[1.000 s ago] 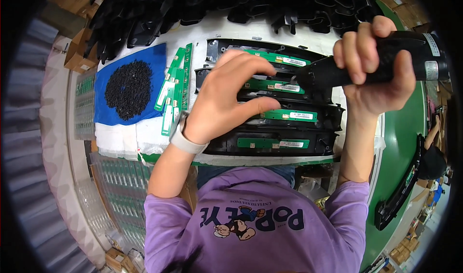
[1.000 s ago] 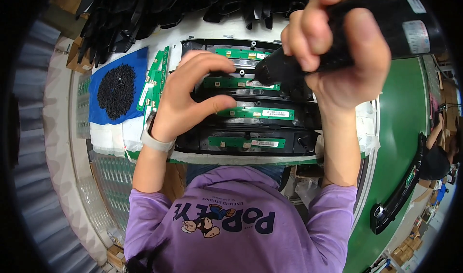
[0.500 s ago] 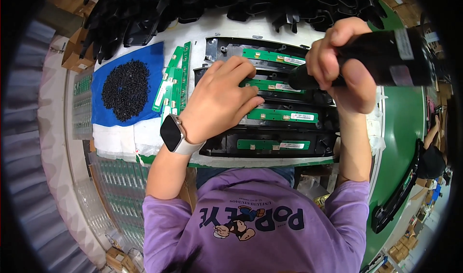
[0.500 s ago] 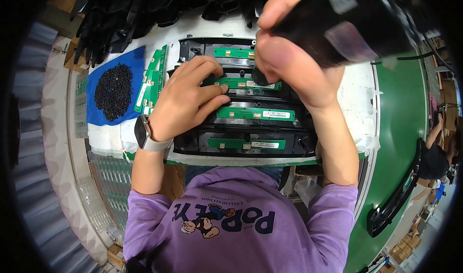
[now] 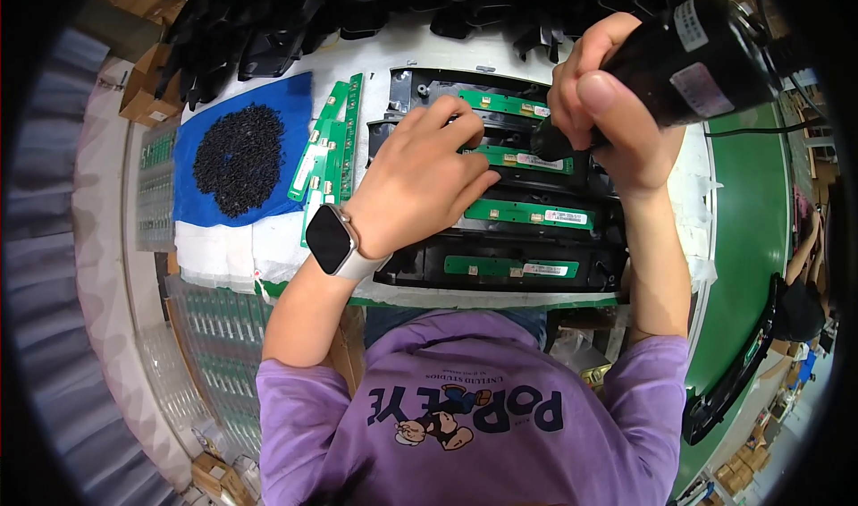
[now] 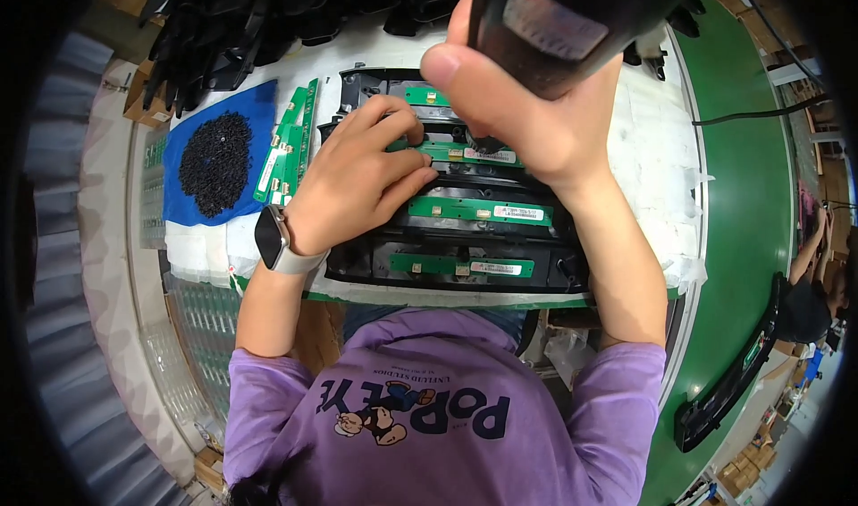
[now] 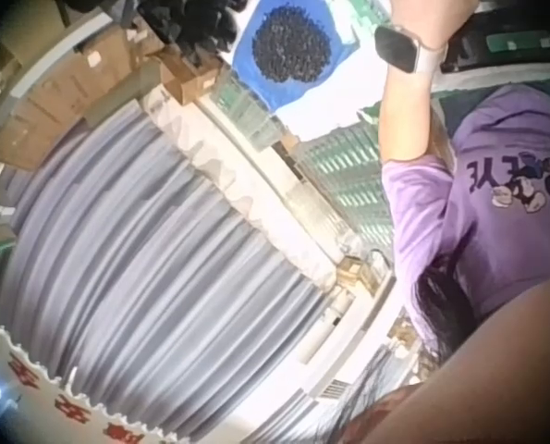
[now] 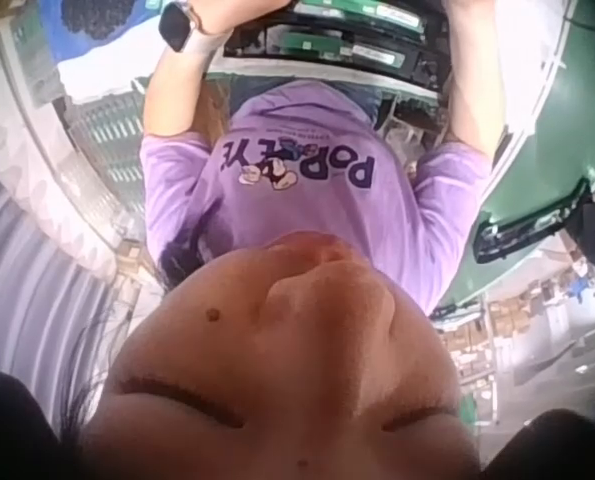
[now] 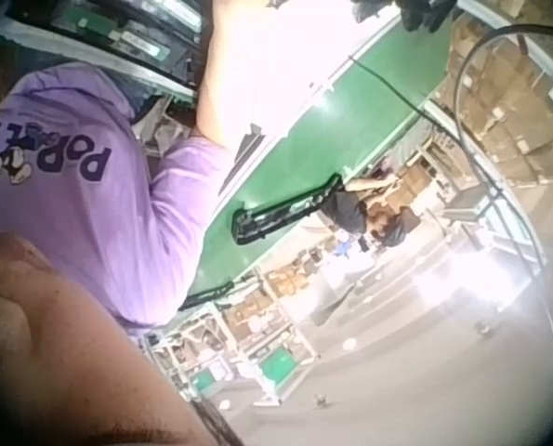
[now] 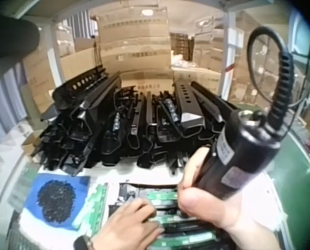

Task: Assemble toner cartridges by installing circuit boards and securing them with screws using an electric screwdriver at a manufacturing workstation.

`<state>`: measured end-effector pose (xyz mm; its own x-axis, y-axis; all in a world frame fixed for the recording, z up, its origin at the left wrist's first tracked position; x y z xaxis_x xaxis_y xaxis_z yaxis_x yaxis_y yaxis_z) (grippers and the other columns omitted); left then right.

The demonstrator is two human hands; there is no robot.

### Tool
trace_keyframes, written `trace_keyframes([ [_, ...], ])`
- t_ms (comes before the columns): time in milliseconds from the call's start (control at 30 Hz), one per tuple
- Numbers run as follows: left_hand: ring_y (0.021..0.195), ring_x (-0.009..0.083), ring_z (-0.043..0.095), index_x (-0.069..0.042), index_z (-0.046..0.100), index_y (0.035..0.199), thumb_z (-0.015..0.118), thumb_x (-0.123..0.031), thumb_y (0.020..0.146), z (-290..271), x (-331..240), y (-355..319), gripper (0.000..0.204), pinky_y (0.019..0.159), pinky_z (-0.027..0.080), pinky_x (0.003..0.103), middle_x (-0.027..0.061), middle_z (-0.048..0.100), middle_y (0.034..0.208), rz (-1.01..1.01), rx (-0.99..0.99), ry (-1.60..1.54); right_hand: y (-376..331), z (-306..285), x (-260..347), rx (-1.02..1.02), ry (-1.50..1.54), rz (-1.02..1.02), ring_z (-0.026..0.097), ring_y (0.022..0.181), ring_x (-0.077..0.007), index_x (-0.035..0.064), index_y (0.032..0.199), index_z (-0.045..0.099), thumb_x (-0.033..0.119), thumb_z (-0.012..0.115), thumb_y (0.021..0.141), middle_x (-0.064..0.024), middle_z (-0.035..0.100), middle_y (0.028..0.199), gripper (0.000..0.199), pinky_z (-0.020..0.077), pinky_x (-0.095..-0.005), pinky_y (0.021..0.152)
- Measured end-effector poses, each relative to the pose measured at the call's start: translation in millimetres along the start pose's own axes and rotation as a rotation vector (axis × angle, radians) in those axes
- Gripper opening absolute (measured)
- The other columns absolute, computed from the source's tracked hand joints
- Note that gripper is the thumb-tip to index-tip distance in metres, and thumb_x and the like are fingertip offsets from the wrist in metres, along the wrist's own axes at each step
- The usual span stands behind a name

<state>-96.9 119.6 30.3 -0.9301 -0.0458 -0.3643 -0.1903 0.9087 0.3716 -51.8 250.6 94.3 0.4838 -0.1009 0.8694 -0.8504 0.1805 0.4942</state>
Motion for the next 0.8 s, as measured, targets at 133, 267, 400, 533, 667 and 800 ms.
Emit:
trace_keyframes([
  [133,0.103,0.0266,0.051,-0.002,0.067,0.081,0.068,-0.017,0.079,-6,-3,-3,0.016,0.086,0.044,0.037,0.0076,0.055,0.095,-0.014,-0.016,0.045,-5,-5,4,-0.021,-0.045,0.031,0.040,0.045,-0.0096,0.0026,0.099,0.046,0.025,0.060,0.084,-0.0013,0.044,0.059,0.030,0.0334,-0.0245,0.045],
  [267,0.097,0.0279,0.055,-0.003,0.066,0.083,0.068,-0.016,0.078,-34,6,-17,0.014,0.081,0.045,0.039,0.0097,0.058,0.096,-0.014,-0.210,0.078,-11,-31,17,0.054,0.266,-0.100,0.041,0.048,-0.0093,0.0043,0.109,0.047,0.034,0.058,0.085,0.0018,0.045,0.064,0.040,0.0368,-0.0273,0.055],
  [400,0.086,0.0323,0.059,-0.002,0.065,0.086,0.068,-0.018,0.080,-105,70,-81,0.018,0.075,0.047,0.040,0.0154,0.061,0.088,-0.510,-0.453,0.494,-17,-55,36,0.074,0.316,-0.204,0.043,0.049,-0.0106,0.0034,0.111,0.049,0.034,0.055,0.088,-0.0005,0.047,0.068,0.039,0.0397,-0.0283,0.058],
  [533,0.079,0.0335,0.059,0.002,0.064,0.079,0.073,-0.017,0.076,-122,129,-148,0.021,0.068,0.047,0.040,0.0156,0.061,0.080,-0.847,-0.050,0.585,-14,-51,37,0.091,0.406,-0.178,0.044,0.049,-0.0100,0.0038,0.112,0.048,0.035,0.055,0.088,-0.0003,0.047,0.068,0.040,0.0400,-0.0284,0.058],
  [667,0.063,0.0314,0.058,0.003,0.058,0.072,0.076,-0.008,0.071,-117,140,-155,0.021,0.058,0.044,0.039,0.0154,0.057,0.072,-0.822,-0.142,0.425,-15,-47,37,0.175,0.421,-0.222,0.045,0.049,-0.0099,0.0043,0.112,0.047,0.036,0.056,0.087,-0.0003,0.047,0.068,0.041,0.0404,-0.0280,0.058],
  [800,0.064,0.0310,0.059,0.003,0.062,0.076,0.073,-0.007,0.073,-118,133,-146,0.015,0.059,0.046,0.038,0.0155,0.059,0.072,-0.811,-0.167,0.440,-17,-43,36,0.185,0.383,-0.222,0.045,0.049,-0.0102,0.0043,0.112,0.046,0.035,0.057,0.086,-0.0003,0.047,0.068,0.042,0.0411,-0.0278,0.058],
])
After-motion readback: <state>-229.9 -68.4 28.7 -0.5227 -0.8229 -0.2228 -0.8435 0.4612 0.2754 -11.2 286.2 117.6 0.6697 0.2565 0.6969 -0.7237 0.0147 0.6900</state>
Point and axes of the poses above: each hand's wrist, its own y-axis towards the middle knuckle, its own z-axis out of the palm, x = y × z, the point moved 6 cm from there along y, towards the middle knuckle
